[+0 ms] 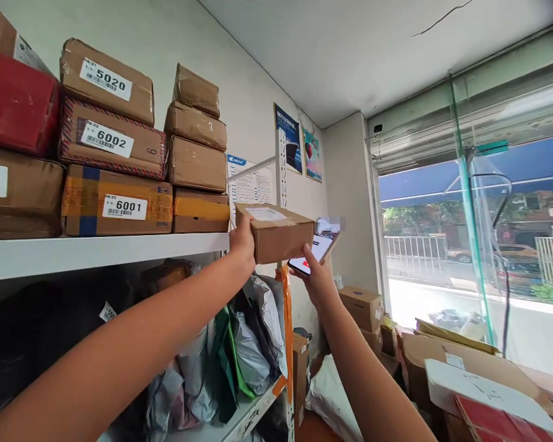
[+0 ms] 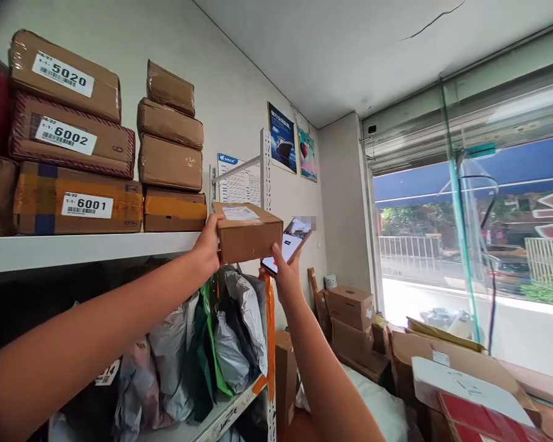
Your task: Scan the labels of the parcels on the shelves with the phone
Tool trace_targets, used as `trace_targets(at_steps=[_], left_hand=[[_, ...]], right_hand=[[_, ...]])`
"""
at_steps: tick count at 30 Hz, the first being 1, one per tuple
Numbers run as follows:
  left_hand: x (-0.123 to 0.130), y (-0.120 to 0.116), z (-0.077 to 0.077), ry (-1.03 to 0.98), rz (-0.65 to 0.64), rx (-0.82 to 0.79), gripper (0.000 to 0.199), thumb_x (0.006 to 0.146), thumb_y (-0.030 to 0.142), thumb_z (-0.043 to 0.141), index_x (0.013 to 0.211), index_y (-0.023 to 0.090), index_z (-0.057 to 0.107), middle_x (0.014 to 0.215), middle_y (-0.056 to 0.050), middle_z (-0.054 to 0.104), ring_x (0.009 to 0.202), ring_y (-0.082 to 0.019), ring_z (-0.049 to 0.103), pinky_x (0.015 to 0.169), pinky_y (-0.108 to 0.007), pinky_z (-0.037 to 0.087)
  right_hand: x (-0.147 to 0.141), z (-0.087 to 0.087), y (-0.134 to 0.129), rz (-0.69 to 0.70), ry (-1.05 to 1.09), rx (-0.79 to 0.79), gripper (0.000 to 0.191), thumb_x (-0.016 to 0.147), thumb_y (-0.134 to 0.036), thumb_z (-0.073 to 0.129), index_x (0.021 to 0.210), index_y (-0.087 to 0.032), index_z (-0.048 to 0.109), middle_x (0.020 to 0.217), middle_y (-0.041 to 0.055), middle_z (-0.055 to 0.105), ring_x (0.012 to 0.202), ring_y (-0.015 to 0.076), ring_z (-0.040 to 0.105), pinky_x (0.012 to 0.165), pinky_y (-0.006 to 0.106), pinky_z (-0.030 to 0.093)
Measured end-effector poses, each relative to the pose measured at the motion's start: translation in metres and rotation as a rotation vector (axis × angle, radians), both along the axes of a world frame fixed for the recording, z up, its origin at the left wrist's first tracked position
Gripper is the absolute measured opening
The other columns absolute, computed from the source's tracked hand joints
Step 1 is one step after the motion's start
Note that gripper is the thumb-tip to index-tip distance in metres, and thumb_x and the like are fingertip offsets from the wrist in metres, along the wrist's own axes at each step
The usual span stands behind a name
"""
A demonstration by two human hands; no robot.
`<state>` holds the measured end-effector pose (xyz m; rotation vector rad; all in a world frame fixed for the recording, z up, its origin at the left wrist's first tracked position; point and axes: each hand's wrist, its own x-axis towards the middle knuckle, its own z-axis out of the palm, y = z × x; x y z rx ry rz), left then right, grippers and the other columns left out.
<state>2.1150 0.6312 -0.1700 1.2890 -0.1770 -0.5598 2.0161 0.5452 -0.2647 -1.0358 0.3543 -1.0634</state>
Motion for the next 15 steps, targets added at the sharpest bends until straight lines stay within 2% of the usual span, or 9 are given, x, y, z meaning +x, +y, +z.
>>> trace_targets(at_steps=[3,7,10,13,15], left_hand=[[0.007,-0.019,0.004,-0.009,0.118,0.008,0.051,0.076,0.049,0.062,0.115,0.019,0.048,0.103,-0.007,0.057,0.068,-0.015,0.057,0.063,-0.029,0.048],[0.021,-0.023,0.000,-0.087,0.102,-0.066,0.038,0.086,0.045,0.051,0.113,0.018,0.050,0.099,-0.006,0.058,0.067,-0.013,0.056,0.067,-0.029,0.050],[0.026,-0.010,-0.002,-0.158,0.097,-0.008,0.036,0.085,0.041,0.056,0.112,0.017,0.050,0.098,-0.007,0.057,0.073,-0.014,0.056,0.074,-0.032,0.050],[0.020,0.012,-0.005,-0.254,0.104,0.082,0.035,0.082,0.034,0.063,0.110,0.018,0.050,0.109,-0.008,0.056,0.089,-0.017,0.057,0.082,-0.034,0.048],[0.013,0.028,-0.011,-0.334,0.058,0.176,0.031,0.081,0.032,0.062,0.107,0.018,0.052,0.114,-0.008,0.056,0.099,-0.019,0.057,0.083,-0.034,0.047]], right_hand=[[0.026,-0.002,-0.031,0.025,0.019,-0.013,0.077,0.062,-0.052,0.078,0.123,-0.027,0.039,0.119,0.0074,0.054,0.078,0.0162,0.060,0.052,0.023,0.056],[0.058,-0.001,-0.058,0.073,0.030,-0.049,0.071,0.064,-0.050,0.076,0.119,-0.026,0.037,0.116,0.0074,0.054,0.081,0.0165,0.060,0.050,0.022,0.055],[0.080,0.006,-0.069,0.130,0.047,-0.097,0.065,0.070,-0.051,0.072,0.120,-0.027,0.038,0.116,0.0072,0.054,0.082,0.0166,0.059,0.050,0.023,0.056],[0.100,0.011,-0.075,0.181,0.095,-0.154,0.063,0.070,-0.047,0.073,0.120,-0.027,0.040,0.116,0.0074,0.054,0.081,0.0171,0.059,0.048,0.024,0.056],[0.111,0.013,-0.079,0.221,0.133,-0.192,0.061,0.072,-0.043,0.073,0.121,-0.027,0.041,0.115,0.0072,0.055,0.083,0.0179,0.059,0.048,0.025,0.056]])
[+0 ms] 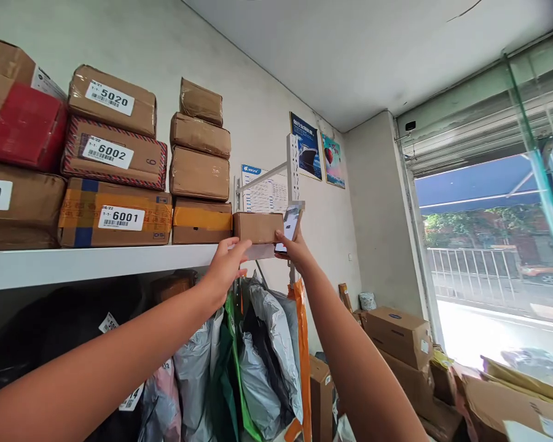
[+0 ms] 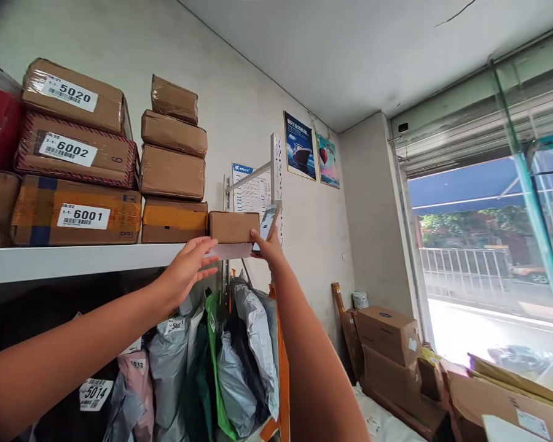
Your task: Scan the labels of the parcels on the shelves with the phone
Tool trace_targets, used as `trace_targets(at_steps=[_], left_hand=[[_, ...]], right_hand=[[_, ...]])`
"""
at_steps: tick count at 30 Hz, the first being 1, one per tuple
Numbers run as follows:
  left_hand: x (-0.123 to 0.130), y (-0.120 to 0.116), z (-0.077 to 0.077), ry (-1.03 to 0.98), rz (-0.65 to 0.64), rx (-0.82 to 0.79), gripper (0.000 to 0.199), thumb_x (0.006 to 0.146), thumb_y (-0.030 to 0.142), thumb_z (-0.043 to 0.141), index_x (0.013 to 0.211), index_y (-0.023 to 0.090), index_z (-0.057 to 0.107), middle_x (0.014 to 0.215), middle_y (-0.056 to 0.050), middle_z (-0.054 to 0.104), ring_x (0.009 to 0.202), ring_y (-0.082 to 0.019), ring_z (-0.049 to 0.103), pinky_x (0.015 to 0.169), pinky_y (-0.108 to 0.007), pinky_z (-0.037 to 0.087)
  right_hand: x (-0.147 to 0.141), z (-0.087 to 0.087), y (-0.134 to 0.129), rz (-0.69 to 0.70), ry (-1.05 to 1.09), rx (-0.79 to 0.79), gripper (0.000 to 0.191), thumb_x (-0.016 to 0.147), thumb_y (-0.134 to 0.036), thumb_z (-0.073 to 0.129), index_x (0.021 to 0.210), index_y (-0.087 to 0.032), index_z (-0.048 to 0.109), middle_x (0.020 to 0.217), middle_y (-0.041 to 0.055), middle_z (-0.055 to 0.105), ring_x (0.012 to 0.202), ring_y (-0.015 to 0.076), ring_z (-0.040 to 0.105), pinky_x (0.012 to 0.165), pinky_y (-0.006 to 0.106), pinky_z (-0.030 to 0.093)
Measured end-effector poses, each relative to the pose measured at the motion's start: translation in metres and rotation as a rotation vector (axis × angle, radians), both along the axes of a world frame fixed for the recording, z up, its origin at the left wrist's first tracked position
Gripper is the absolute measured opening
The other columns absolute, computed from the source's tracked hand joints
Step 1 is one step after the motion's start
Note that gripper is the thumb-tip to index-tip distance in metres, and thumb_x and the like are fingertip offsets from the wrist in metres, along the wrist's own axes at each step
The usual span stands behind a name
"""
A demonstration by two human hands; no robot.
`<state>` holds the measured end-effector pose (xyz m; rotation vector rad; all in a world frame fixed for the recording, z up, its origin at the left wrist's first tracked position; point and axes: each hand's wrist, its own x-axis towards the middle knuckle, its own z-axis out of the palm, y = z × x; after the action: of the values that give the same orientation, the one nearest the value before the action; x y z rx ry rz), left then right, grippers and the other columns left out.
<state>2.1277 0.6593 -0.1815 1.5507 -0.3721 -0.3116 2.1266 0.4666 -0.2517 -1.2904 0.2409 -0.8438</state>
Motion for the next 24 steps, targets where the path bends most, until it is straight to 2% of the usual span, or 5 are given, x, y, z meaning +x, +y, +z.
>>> trace_targets(at_steps=[6,12,14,19,24], left_hand=[[0.002,0.050,-0.053,-0.178,-0.210,0.316,0.054,0.058,0.047,0.066,0.104,0.018,0.061,0.110,-0.009,0.051,0.091,-0.022,0.057,0.073,-0.031,0.048],[0.025,0.086,-0.106,-0.398,-0.275,0.575,0.032,0.065,0.038,0.060,0.091,0.019,0.065,0.109,-0.008,0.047,0.100,-0.024,0.054,0.074,-0.031,0.046],[0.036,0.090,-0.114,-0.524,-0.151,0.672,0.032,0.069,0.029,0.059,0.099,0.019,0.064,0.111,-0.008,0.047,0.104,-0.023,0.052,0.085,-0.034,0.046],[0.075,0.093,-0.122,-0.917,0.648,0.905,0.064,0.071,0.030,0.073,0.131,0.018,0.052,0.126,-0.016,0.038,0.118,-0.033,0.039,0.100,-0.045,0.036],[0.109,0.102,-0.134,-0.921,0.756,1.170,0.091,0.060,0.039,0.083,0.140,0.023,0.044,0.142,-0.021,0.024,0.127,-0.042,0.032,0.102,-0.054,0.032]], right_hand=[[0.011,0.009,-0.014,0.097,0.186,-0.058,0.038,0.083,-0.030,0.067,0.116,-0.018,0.052,0.095,0.0069,0.061,0.072,0.0156,0.061,0.048,0.025,0.054],[0.016,0.027,-0.016,0.063,0.390,-0.081,0.031,0.087,-0.023,0.064,0.114,-0.013,0.053,0.085,0.0030,0.058,0.060,0.0096,0.056,0.048,0.021,0.051],[0.019,0.030,-0.013,0.041,0.423,-0.092,0.032,0.085,-0.023,0.065,0.113,-0.013,0.054,0.087,0.0038,0.058,0.062,0.0100,0.056,0.049,0.022,0.052],[0.018,0.022,0.003,-0.081,0.391,-0.122,0.048,0.081,-0.027,0.068,0.123,-0.016,0.048,0.107,0.0118,0.059,0.075,0.0183,0.060,0.046,0.025,0.054],[-0.017,-0.022,0.040,-0.214,0.152,-0.113,0.068,0.078,-0.035,0.064,0.138,-0.021,0.035,0.137,0.0135,0.045,0.104,0.0259,0.057,0.050,0.023,0.057]])
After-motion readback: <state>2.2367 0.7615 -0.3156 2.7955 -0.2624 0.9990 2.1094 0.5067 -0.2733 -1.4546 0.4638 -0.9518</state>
